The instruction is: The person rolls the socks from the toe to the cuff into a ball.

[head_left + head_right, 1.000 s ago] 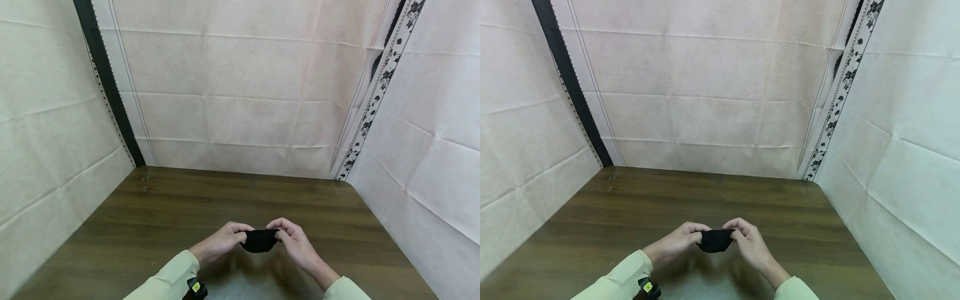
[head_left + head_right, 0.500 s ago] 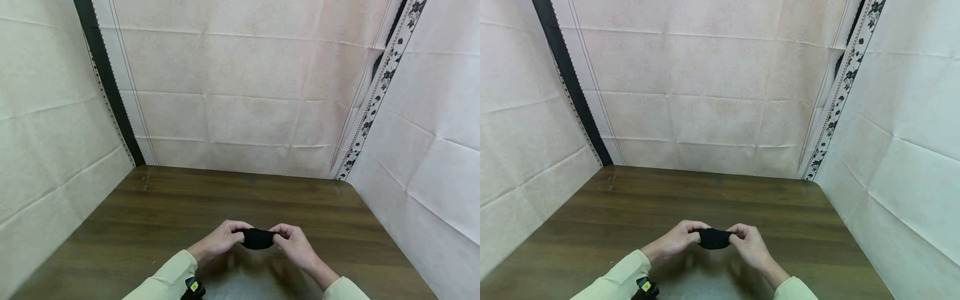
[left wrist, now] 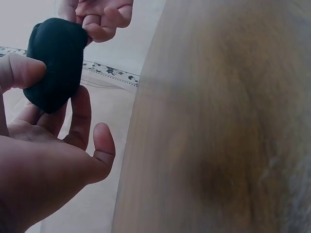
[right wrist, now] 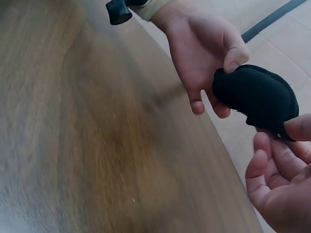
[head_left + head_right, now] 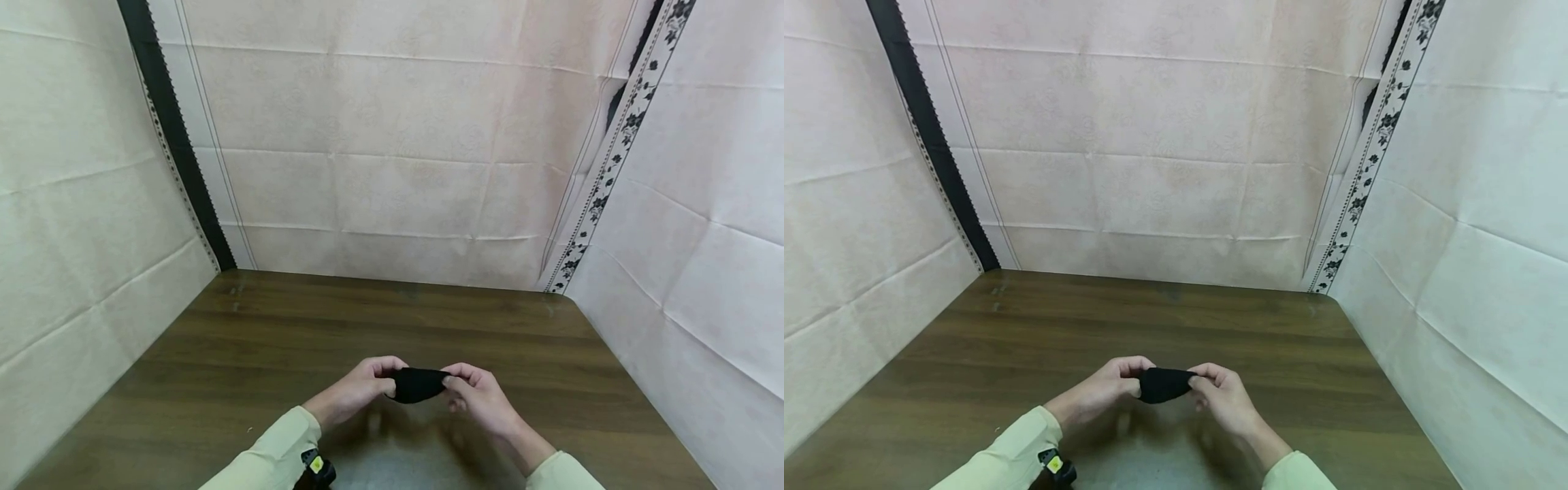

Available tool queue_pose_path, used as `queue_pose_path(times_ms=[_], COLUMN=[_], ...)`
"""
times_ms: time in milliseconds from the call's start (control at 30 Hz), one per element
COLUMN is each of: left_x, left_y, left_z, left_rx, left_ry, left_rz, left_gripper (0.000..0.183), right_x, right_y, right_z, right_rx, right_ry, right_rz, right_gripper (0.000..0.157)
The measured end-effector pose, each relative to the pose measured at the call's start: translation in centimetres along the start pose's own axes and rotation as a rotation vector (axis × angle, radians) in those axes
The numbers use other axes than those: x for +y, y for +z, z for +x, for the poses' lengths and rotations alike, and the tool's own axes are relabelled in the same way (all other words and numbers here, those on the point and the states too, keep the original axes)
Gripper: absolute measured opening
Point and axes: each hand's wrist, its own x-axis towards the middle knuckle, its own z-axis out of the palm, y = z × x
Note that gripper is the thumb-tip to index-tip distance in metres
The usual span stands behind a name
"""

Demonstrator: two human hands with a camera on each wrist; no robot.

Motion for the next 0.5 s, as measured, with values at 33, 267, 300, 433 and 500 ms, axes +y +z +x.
queue_pose_path(times_ms=[33,267,300,433,500], left_x=[-0.03,0.31,0.39,0.62,0.63], left_y=[-0.04,-0.08,-0.08,-0.04,-0.02], left_z=[0.01,-0.2,-0.23,-0.3,-0.3], left_rx=[0.0,-0.024,-0.031,-0.066,-0.086], left_ry=[-0.008,-0.047,-0.052,-0.062,-0.055], left_rz=[-0.011,-0.018,-0.013,0.014,0.029], left_gripper=[0.027,0.026,0.026,0.024,0.023], right_x=[0.03,0.03,0.06,0.1,0.15], right_y=[0.1,0.54,0.54,0.54,0.57], right_z=[-0.01,-0.19,-0.22,-0.32,-0.35], right_rx=[0.006,0.001,-0.004,-0.046,-0.078], right_ry=[0.004,0.006,0.003,-0.013,-0.02], right_rz=[0.033,0.201,0.219,0.282,0.314], right_gripper=[0.014,0.007,0.007,0.006,0.007])
